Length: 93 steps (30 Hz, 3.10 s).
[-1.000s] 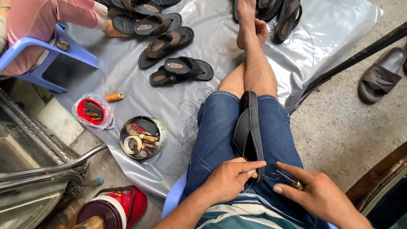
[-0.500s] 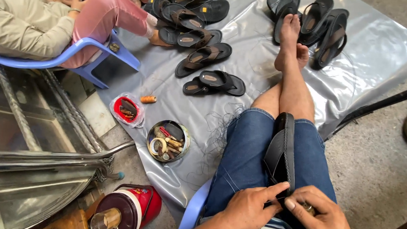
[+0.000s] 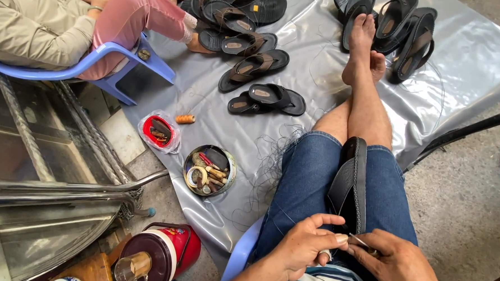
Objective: Hand-stitching the sole of a sandal using a needle and thread.
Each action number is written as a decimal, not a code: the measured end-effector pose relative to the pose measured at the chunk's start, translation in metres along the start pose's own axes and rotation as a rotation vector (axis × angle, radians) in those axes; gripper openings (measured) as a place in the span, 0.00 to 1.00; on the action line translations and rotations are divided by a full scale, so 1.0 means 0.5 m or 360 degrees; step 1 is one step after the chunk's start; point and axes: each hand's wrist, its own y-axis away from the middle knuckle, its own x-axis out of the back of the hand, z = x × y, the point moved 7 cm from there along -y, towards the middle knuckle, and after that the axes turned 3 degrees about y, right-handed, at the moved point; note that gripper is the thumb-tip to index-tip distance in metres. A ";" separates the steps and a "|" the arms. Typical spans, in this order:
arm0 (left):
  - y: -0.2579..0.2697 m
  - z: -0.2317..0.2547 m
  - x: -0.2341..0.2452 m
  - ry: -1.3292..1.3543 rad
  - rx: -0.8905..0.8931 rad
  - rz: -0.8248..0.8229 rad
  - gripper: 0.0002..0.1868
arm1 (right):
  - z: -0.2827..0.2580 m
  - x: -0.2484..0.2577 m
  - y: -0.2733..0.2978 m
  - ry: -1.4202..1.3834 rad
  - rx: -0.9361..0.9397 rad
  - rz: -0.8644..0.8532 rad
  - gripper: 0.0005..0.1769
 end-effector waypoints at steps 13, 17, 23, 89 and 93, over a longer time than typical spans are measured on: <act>0.039 0.075 0.002 -0.1185 -0.0505 0.0368 0.14 | 0.411 0.214 0.003 -0.3277 0.0351 0.1068 0.12; 0.039 0.072 -0.016 -0.1828 -0.0755 0.0251 0.12 | 0.085 0.190 0.070 -0.0347 0.0167 0.1079 0.17; 0.040 0.058 -0.016 -0.2217 -0.0623 0.0165 0.13 | -0.019 0.058 0.054 -0.0066 0.0362 0.0410 0.12; 0.112 0.223 0.008 -0.2066 -0.1807 0.0643 0.11 | -0.024 0.101 0.020 0.0002 0.0261 -0.0436 0.19; 0.077 0.127 -0.093 -0.2017 -0.1459 -0.0188 0.10 | -0.042 0.094 0.009 0.0187 0.0450 -0.0474 0.20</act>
